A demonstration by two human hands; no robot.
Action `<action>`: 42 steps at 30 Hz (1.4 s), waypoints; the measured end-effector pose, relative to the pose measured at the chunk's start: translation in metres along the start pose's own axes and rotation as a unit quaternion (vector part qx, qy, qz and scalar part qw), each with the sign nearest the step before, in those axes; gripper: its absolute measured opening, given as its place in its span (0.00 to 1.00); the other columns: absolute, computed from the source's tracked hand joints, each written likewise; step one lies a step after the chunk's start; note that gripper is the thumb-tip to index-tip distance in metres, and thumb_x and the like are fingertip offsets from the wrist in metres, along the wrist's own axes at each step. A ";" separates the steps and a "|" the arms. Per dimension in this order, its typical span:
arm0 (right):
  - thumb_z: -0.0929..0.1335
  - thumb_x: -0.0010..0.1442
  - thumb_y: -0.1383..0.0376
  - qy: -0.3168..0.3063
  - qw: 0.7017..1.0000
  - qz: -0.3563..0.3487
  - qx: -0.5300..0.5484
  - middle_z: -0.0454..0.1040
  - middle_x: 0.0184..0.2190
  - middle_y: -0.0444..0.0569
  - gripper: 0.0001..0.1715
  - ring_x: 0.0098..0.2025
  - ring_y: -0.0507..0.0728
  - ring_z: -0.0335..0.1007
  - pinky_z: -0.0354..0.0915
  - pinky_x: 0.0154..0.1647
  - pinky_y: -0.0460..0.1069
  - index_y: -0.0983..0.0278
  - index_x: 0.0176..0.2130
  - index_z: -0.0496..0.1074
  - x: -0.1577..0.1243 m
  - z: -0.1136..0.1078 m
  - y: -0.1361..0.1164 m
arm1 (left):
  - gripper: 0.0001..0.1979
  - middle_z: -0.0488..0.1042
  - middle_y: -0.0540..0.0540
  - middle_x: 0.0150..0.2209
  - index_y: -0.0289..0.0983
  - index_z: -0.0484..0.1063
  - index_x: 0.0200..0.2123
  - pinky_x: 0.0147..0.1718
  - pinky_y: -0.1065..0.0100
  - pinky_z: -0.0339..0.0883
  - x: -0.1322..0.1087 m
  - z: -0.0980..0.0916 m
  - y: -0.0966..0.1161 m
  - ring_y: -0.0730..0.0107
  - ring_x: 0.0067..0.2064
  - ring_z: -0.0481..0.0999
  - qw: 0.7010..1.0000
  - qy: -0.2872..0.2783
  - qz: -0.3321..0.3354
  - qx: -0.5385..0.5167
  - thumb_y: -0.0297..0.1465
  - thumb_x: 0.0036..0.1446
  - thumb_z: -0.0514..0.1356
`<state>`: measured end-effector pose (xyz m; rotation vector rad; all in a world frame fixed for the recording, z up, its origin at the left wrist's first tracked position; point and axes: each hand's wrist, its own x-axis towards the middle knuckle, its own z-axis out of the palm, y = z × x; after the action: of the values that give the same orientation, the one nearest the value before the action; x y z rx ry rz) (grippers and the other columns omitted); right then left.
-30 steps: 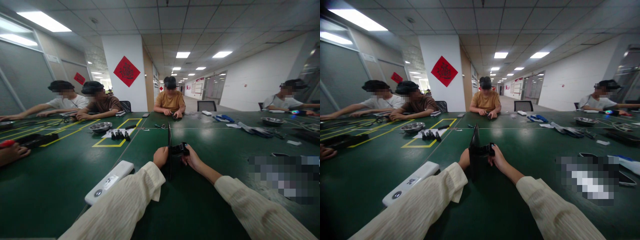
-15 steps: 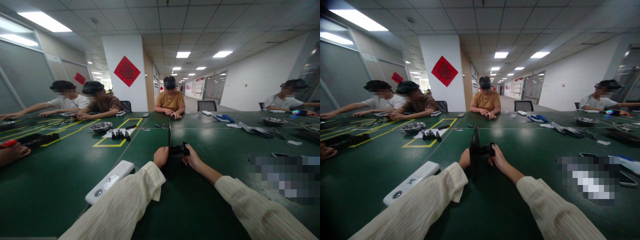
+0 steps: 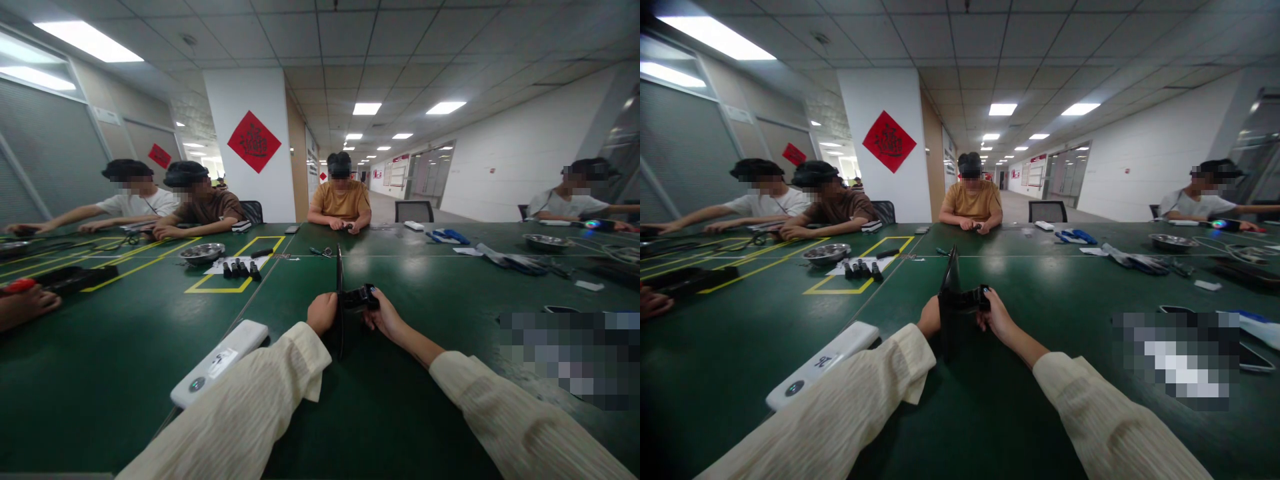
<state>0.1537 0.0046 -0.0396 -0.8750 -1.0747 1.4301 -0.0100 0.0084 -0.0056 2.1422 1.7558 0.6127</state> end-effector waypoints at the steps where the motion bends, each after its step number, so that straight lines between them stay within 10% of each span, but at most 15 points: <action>1: 0.57 0.57 0.54 0.001 1.000 0.000 0.000 0.63 0.12 0.37 0.14 0.11 0.51 0.59 0.51 0.07 0.41 0.60 0.38 0.56 0.000 0.000 0.000 | 0.14 0.75 0.37 0.42 0.31 0.74 0.38 0.37 0.68 0.63 0.000 0.000 0.000 0.60 0.43 0.73 1.000 0.002 0.000 -0.003 0.31 0.59 0.50; 42: 0.57 0.58 0.55 0.001 1.000 -0.006 0.010 0.64 0.12 0.38 0.13 0.11 0.51 0.60 0.51 0.07 0.41 0.61 0.38 0.57 0.001 0.000 0.002 | 0.14 0.76 0.38 0.40 0.32 0.75 0.37 0.34 0.70 0.63 -0.002 -0.001 0.002 0.61 0.41 0.74 1.000 -0.001 -0.014 0.001 0.32 0.58 0.51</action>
<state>0.1530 0.0056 -0.0417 -0.8546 -1.0615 1.4263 -0.0089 0.0062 -0.0037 2.1165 1.7826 0.6022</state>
